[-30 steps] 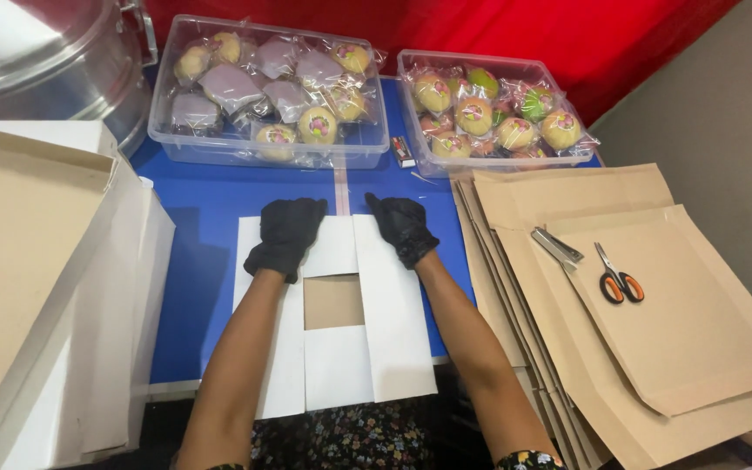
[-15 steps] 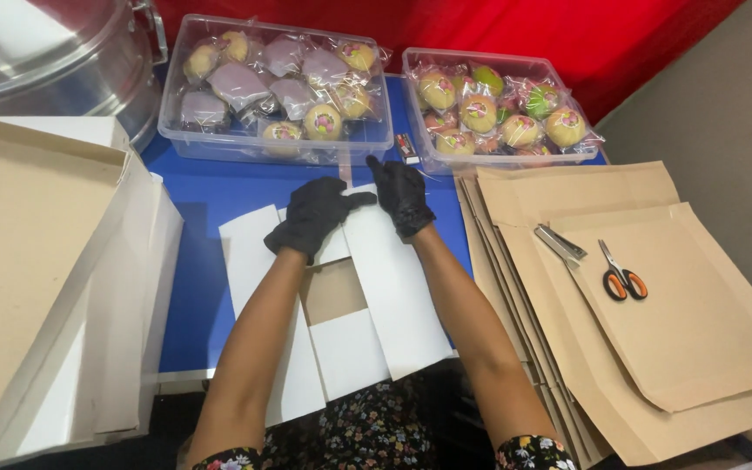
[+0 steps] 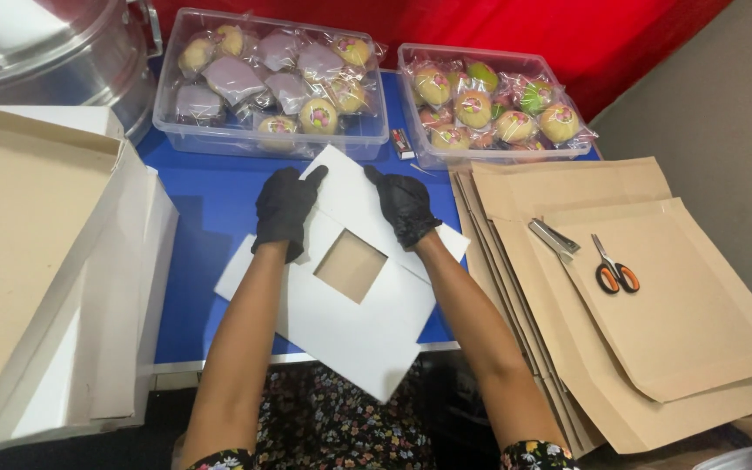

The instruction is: The person folds a flat cardboard sheet into a box, secures the edges with a stapler, and then places a wrapped item into the box. The person handles the box and item with gloved hands on a blue work surface.

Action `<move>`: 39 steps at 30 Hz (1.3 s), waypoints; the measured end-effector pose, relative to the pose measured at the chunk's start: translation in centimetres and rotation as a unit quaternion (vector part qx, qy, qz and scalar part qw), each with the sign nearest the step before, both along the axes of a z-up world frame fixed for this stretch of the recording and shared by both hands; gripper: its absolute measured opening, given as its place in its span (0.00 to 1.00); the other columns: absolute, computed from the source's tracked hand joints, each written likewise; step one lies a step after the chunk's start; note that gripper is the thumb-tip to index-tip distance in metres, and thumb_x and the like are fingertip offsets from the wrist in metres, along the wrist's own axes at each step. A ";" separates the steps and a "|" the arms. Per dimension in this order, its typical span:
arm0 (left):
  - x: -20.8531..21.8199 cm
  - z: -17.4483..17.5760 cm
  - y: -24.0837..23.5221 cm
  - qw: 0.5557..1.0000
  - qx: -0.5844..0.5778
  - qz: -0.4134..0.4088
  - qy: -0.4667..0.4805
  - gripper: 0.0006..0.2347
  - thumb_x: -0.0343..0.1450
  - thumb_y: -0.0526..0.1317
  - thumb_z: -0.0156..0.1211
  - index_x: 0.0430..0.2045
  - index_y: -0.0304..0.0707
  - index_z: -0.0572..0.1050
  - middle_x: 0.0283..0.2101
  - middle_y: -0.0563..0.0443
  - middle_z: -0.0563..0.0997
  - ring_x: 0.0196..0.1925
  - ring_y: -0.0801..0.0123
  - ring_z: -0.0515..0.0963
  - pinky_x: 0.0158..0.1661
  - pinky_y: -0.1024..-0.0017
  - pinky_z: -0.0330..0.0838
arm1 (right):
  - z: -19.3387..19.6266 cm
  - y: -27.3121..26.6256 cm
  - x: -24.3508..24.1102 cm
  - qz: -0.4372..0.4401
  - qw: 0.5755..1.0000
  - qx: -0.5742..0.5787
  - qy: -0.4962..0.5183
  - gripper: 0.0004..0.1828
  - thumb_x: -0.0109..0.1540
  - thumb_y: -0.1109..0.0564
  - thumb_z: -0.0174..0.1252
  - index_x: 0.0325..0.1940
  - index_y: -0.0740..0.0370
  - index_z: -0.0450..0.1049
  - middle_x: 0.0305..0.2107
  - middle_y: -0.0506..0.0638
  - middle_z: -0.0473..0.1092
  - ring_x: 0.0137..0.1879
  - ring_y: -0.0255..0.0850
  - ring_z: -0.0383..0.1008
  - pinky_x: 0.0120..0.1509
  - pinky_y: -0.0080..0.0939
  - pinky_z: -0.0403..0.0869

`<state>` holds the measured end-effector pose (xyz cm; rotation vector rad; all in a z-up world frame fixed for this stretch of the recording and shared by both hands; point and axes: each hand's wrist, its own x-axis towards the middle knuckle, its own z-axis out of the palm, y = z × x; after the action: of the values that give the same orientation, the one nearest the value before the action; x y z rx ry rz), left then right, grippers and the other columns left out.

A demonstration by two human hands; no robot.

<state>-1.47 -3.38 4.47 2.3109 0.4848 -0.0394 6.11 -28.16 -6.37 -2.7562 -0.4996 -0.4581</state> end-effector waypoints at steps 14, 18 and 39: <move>-0.6 -2.3 2.1 0.987 -0.127 0.090 -0.036 0.34 0.64 0.68 0.70 0.55 0.43 0.76 0.54 0.46 0.80 0.60 0.53 0.77 0.56 0.58 0.74 | 3.9 1.2 -2.5 0.013 0.989 -0.129 0.067 0.23 0.71 0.45 0.40 0.70 0.27 0.65 0.40 0.43 0.80 0.52 0.40 0.80 0.60 0.41 0.75; -0.2 -5.1 4.0 0.990 -0.100 0.089 -0.048 0.33 0.65 0.68 0.67 0.51 0.39 0.77 0.52 0.41 0.81 0.59 0.48 0.77 0.56 0.56 0.73 | 4.3 0.4 -4.3 0.000 0.995 -0.091 0.042 0.21 0.72 0.43 0.39 0.61 0.37 0.75 0.33 0.47 0.80 0.45 0.43 0.81 0.56 0.42 0.76; 0.0 -8.2 4.8 0.980 -0.047 0.183 -0.068 0.25 0.70 0.64 0.64 0.47 0.42 0.78 0.46 0.44 0.82 0.54 0.49 0.80 0.52 0.51 0.75 | 2.3 3.1 -9.3 0.174 0.978 -0.054 0.105 0.35 0.70 0.30 0.46 0.79 0.37 0.52 0.79 0.45 0.41 0.83 0.45 0.37 0.83 0.65 0.39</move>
<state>-1.44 1.41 -3.75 2.0826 0.8107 0.2661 -3.15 -25.05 -4.02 -2.6936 -0.9516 -0.0551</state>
